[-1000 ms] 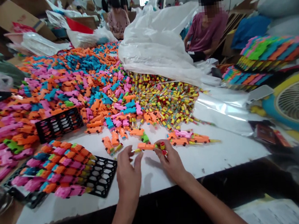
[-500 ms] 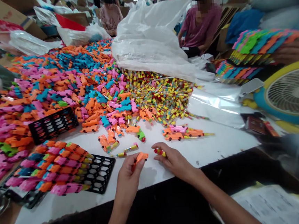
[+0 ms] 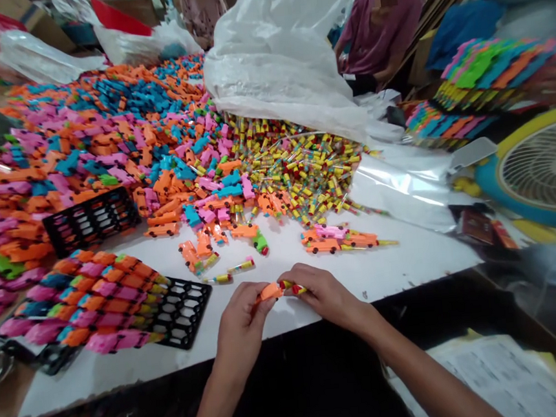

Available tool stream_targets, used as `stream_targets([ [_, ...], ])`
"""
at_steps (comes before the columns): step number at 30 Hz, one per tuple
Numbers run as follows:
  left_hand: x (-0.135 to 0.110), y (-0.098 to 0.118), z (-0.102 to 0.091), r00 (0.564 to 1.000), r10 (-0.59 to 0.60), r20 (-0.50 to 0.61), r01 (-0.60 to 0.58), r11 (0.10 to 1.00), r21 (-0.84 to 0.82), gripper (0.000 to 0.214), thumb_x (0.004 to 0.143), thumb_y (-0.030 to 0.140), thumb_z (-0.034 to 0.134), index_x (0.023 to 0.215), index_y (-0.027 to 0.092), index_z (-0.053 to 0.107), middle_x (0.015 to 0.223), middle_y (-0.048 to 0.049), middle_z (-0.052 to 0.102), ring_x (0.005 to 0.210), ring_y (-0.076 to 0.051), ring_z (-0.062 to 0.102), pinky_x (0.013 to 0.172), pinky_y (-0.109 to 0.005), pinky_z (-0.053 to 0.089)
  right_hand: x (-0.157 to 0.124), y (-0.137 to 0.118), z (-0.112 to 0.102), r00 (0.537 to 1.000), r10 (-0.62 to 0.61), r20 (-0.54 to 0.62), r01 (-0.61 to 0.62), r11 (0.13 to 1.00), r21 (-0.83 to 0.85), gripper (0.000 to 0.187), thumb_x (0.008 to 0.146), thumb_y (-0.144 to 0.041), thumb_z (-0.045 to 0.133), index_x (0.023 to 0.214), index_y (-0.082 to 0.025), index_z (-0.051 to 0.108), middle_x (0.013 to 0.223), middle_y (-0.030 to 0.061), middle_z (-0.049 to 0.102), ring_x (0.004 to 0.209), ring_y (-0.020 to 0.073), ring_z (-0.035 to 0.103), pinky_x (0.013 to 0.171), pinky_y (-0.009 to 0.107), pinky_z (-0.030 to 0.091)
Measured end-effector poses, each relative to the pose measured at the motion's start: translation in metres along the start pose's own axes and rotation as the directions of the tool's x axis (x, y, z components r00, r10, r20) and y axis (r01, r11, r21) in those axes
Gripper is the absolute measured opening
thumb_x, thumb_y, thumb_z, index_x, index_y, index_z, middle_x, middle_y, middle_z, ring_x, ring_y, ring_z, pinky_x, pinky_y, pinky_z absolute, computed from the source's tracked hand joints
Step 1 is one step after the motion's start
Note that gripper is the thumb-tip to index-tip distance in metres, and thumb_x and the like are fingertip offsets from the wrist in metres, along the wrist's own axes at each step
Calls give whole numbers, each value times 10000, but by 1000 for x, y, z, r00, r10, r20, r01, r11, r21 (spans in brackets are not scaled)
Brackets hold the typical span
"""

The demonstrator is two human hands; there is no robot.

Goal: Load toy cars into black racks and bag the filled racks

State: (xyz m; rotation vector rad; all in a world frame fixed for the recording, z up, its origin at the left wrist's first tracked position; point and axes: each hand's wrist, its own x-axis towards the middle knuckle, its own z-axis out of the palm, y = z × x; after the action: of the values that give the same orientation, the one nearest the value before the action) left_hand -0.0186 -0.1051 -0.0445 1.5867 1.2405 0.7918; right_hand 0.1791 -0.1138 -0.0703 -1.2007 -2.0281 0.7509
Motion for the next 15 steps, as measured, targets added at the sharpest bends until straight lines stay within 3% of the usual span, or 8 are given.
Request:
stream_targets([
  [5,-2,-11,6,995,-96,-33,94,994,-50,192,777,404,608,838,250,704,813,-19,651,821,-184,583,771,-283,438,0,-1,0,993,-104,64,116,966,-232,250,915,-113,423,1051,-203,611,831,53,612,791,168,560,690,255,440],
  [10,-7,-23,10,965,-263,22,262,948,-181,242,720,438,640,807,223,713,804,-40,682,806,-204,588,766,-312,453,-5,-3,6,972,-146,186,219,854,-473,129,902,-161,470,909,-177,598,756,40,583,671,168,502,603,273,372],
  [12,-10,-25,8,946,-319,59,324,928,-186,236,693,453,665,776,237,714,783,-31,683,803,-218,597,762,-333,470,-9,-4,10,962,-150,228,247,833,-495,129,891,-151,471,864,-173,596,736,43,591,635,167,501,576,281,368],
  [15,-11,-22,3,906,-413,93,423,893,-152,201,645,472,730,705,284,694,702,11,663,768,-238,618,709,-365,506,-13,-3,13,963,-162,217,234,903,-361,157,895,-159,468,869,-190,619,732,49,616,635,166,532,557,281,405],
])
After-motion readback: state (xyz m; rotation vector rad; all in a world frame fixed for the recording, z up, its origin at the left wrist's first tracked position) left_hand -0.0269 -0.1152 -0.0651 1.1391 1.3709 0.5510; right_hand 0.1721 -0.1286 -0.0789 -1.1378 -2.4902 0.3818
